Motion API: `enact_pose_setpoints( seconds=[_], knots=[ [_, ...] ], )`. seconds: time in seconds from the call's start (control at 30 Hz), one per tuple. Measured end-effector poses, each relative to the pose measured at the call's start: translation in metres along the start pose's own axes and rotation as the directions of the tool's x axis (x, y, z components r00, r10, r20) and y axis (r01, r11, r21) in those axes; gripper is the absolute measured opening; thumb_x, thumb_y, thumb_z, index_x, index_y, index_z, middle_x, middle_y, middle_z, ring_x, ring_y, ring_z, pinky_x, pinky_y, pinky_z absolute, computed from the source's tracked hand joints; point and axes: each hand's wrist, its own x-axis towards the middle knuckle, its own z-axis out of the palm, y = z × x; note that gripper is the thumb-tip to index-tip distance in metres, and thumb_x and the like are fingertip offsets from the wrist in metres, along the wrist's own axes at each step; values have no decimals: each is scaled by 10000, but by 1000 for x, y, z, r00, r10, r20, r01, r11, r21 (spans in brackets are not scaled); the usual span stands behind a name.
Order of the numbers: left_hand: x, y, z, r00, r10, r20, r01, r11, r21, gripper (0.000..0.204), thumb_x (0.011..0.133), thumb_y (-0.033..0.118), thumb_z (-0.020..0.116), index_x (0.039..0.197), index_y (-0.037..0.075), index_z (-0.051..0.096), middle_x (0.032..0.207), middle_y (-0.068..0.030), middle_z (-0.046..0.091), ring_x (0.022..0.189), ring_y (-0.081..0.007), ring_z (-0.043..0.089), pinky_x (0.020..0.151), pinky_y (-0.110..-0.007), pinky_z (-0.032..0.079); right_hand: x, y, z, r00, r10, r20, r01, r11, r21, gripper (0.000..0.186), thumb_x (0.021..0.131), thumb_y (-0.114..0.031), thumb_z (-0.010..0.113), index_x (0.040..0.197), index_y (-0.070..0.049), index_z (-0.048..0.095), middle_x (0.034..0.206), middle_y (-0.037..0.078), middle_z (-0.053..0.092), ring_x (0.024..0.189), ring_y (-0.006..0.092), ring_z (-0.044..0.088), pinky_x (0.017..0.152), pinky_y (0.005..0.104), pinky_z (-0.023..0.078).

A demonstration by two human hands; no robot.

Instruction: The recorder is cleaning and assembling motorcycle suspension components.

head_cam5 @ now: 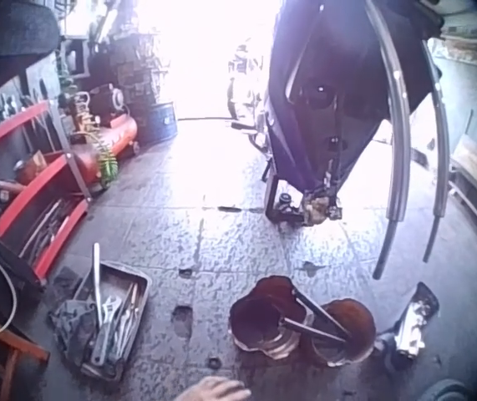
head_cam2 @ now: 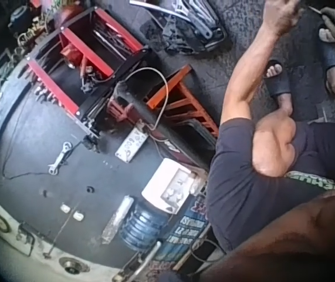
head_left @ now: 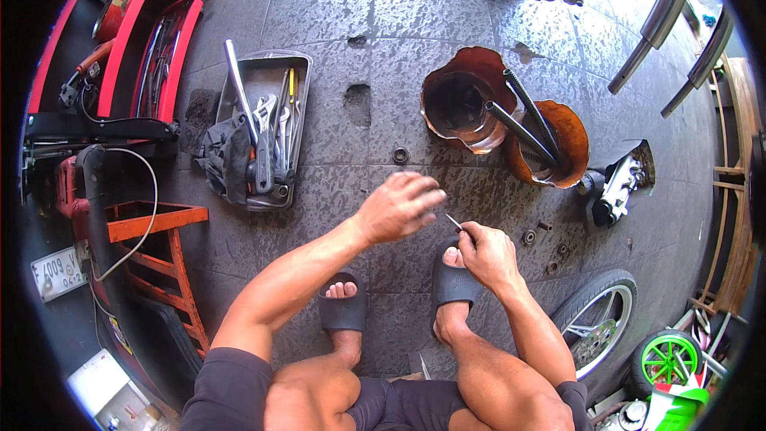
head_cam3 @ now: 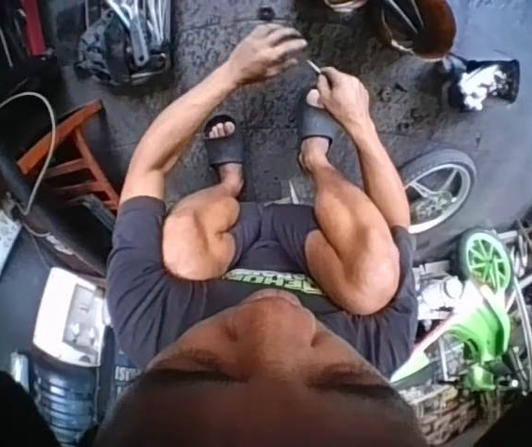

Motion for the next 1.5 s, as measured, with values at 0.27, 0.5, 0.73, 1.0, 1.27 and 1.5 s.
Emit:
enact_pose_setpoints(
  seconds=[0.27, 0.5, 0.73, 1.0, 1.27, 1.5],
  knots=[
    [1, 9, 13, 960, 112, 258, -87, 991, -106, 171, 861, 250, 717, 947, 103, 696, 953, -24, 672, 976, -230, 607, 851, -382, 491, -3, 0, -5, 980, -200, 14, 199, 963, -182, 234, 856, -267, 645, 1029, -133, 726, 854, 109, 682, 783, 335, 691, 692, 441, 549],
    [-24, -19, -3, 955, -154, 254, 125, 984, 126, 200, 831, 259, 746, 886, 78, 684, 935, -48, 671, 931, -241, 608, 823, -394, 489, -2, 16, -10, 986, -154, -58, 143, 977, -161, 209, 872, -237, 636, 1008, -115, 738, 864, 107, 687, 797, 335, 689, 714, 436, 548],
    [-27, -46, 13, 907, -412, -90, 421, 878, 229, 207, 868, 241, 715, 838, 39, 684, 944, -127, 665, 863, -316, 616, 784, -414, 476, -5, 20, 6, 998, -46, -53, 42, 996, -83, 245, 879, -268, 622, 1032, -118, 741, 948, 99, 715, 883, 331, 694, 781, 442, 551],
    [-8, -72, 11, 915, -399, -63, 389, 829, 401, 570, 778, 158, 737, 1297, 16, 550, 1261, -224, 538, 1130, -388, 528, 940, -481, 451, 0, 19, 39, 998, -13, 66, 14, 1000, -14, 270, 890, -285, 549, 1004, -105, 714, 985, 162, 714, 937, 372, 683, 814, 502, 551],
    [-1, -76, 19, 909, -364, -205, 417, 812, 408, 359, 851, 100, 698, 1185, 13, 597, 1146, -186, 574, 1092, -367, 566, 972, -443, 438, -9, 38, 34, 999, 38, -1, -38, 991, 131, 242, 861, -260, 584, 937, -72, 717, 924, 203, 704, 905, 409, 672, 793, 518, 540],
    [16, 17, 6, 926, -331, -181, 336, 942, -1, 363, 846, 73, 703, 1179, -25, 595, 1017, -192, 643, 903, -376, 648, 812, -420, 527, -2, 22, 33, 961, 115, -252, 52, 821, 569, 355, 842, -342, 672, 989, -20, 640, 914, 223, 686, 902, 407, 664, 767, 489, 513]
  ],
)
